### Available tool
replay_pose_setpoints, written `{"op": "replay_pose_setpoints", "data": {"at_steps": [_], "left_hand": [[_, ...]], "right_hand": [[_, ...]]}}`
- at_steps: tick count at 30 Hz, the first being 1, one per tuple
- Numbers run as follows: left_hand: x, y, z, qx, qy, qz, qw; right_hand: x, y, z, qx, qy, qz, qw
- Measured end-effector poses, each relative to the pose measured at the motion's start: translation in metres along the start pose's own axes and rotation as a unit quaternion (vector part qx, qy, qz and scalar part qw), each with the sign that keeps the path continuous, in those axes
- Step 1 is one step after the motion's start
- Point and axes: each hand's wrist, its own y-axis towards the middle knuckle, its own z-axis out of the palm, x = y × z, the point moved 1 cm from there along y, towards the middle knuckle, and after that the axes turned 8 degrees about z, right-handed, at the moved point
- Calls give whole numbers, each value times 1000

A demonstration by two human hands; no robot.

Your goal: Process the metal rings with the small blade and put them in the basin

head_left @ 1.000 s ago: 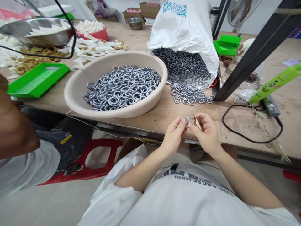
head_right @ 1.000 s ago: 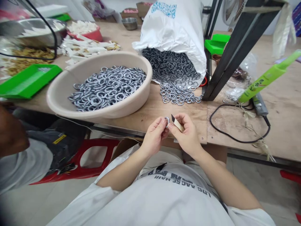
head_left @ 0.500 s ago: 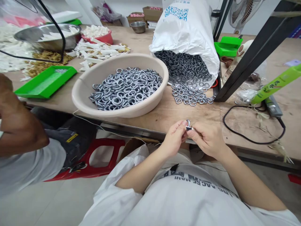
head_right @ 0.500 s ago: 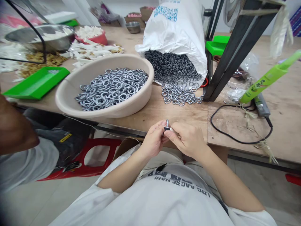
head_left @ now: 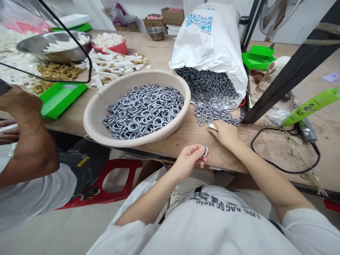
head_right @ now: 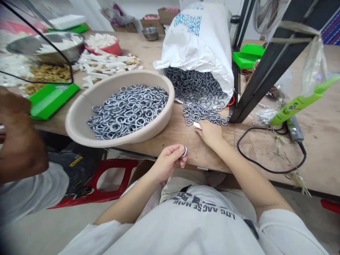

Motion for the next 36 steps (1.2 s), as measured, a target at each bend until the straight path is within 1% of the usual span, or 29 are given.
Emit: {"op": "replay_pose_setpoints", "data": {"at_steps": [2,3,4,6,7,8,10,12,13,14,15,16,18,19,21,23,25,27,29,31,34,36], "left_hand": [[-3,2,-7,-17,0,-12,1000],[-4,3,-9,-27,-4,-18,999],[-4,6,-11,-40,-12,-22,999],[-5,12,-12,-66,-31,-24,997],[-4,17,-11,-73,-42,-24,996],[-3,22,-8,-74,-54,-24,996],[0,33,3,-51,-79,-33,995],[3,42,18,-23,-98,-38,994],[3,46,26,-15,-104,-36,994],[3,49,33,-11,-108,-32,994],[3,51,39,-9,-111,-28,993],[2,52,43,-8,-113,-26,993],[0,53,48,3,-111,-28,993],[-1,53,49,13,-108,-30,994],[-3,51,51,35,-99,-36,994],[-2,50,52,43,-88,-43,994],[0,49,55,36,-80,-49,995],[2,48,59,28,-74,-49,996],[2,47,64,29,-70,-45,996],[0,46,69,27,-65,-43,997],[-4,46,74,22,-59,-29,998],[-5,47,76,16,-53,-13,998]], "right_hand": [[2,9,0,15,-16,15,1000],[0,11,-2,11,-3,17,1000],[-4,11,-5,5,28,17,999],[-11,2,-12,12,152,17,988],[-14,-5,-17,33,237,20,971],[-16,-13,-21,63,327,26,943],[-13,-32,-27,133,481,43,866],[-7,-48,-31,175,572,61,799],[-3,-54,-32,179,599,69,777],[-1,-58,-32,169,616,73,766],[0,-60,-31,147,622,76,766],[0,-62,-30,117,618,78,774],[-4,-63,-27,58,589,80,802],[-7,-64,-25,39,572,80,816],[-12,-65,-21,23,538,83,838],[-16,-68,-20,14,498,75,864],[-18,-70,-22,-15,452,48,890],[-21,-71,-28,-46,423,2,905],[-23,-72,-34,-52,424,-42,903],[-26,-73,-40,-45,449,-69,890],[-27,-76,-44,-42,497,-83,863],[-25,-78,-44,-49,512,-77,854]]}}
